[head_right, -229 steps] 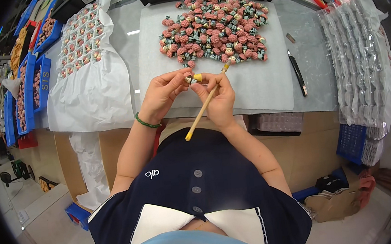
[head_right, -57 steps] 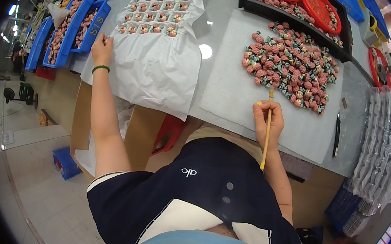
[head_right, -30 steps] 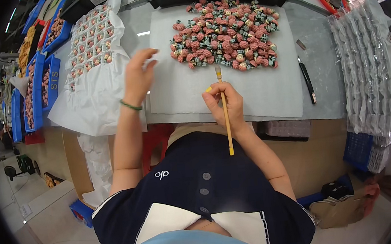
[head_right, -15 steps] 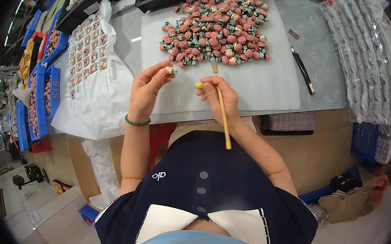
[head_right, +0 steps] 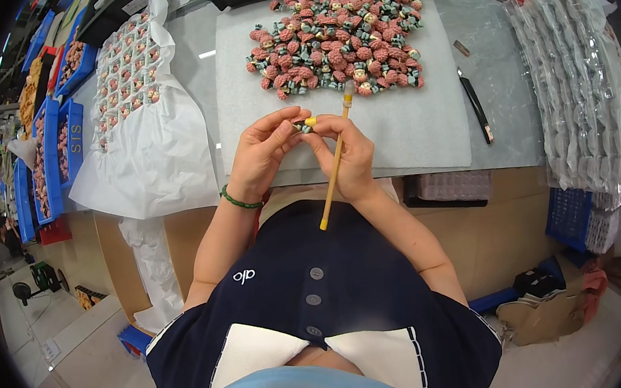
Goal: Inspecting floral toy parts, applying a substance using a stick, and organizing them into compartmentalized trays.
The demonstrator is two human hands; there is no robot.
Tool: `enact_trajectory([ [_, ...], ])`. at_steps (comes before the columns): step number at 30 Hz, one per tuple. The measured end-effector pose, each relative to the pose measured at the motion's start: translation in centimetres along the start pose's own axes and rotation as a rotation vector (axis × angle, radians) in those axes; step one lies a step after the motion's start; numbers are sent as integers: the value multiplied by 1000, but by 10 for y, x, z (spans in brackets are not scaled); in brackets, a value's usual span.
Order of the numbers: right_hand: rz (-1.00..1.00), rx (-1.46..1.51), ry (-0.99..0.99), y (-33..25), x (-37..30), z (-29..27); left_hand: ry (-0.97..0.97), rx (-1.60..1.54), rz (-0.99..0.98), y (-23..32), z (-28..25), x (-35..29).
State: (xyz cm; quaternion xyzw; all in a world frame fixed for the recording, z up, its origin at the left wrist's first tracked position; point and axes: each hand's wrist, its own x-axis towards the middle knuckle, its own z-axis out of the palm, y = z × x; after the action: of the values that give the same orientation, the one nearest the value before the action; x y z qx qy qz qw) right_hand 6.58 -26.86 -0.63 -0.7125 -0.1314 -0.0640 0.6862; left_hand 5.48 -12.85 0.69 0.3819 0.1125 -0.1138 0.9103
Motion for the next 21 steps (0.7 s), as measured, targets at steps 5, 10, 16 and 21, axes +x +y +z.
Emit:
enact_trajectory([
  [5,-187,-145,-58,7,-3,1,30,-21,-51,1,-7,0],
  [10,-109,38,4,7,-2,1,26,-75,-81,3,-7,0],
  [16,163,8,-6,16,-1,-13,169,-34,-15,13,-13,20],
  [21,168,-50,-43,8,0,-15,306,1512,592,0,-14,36],
])
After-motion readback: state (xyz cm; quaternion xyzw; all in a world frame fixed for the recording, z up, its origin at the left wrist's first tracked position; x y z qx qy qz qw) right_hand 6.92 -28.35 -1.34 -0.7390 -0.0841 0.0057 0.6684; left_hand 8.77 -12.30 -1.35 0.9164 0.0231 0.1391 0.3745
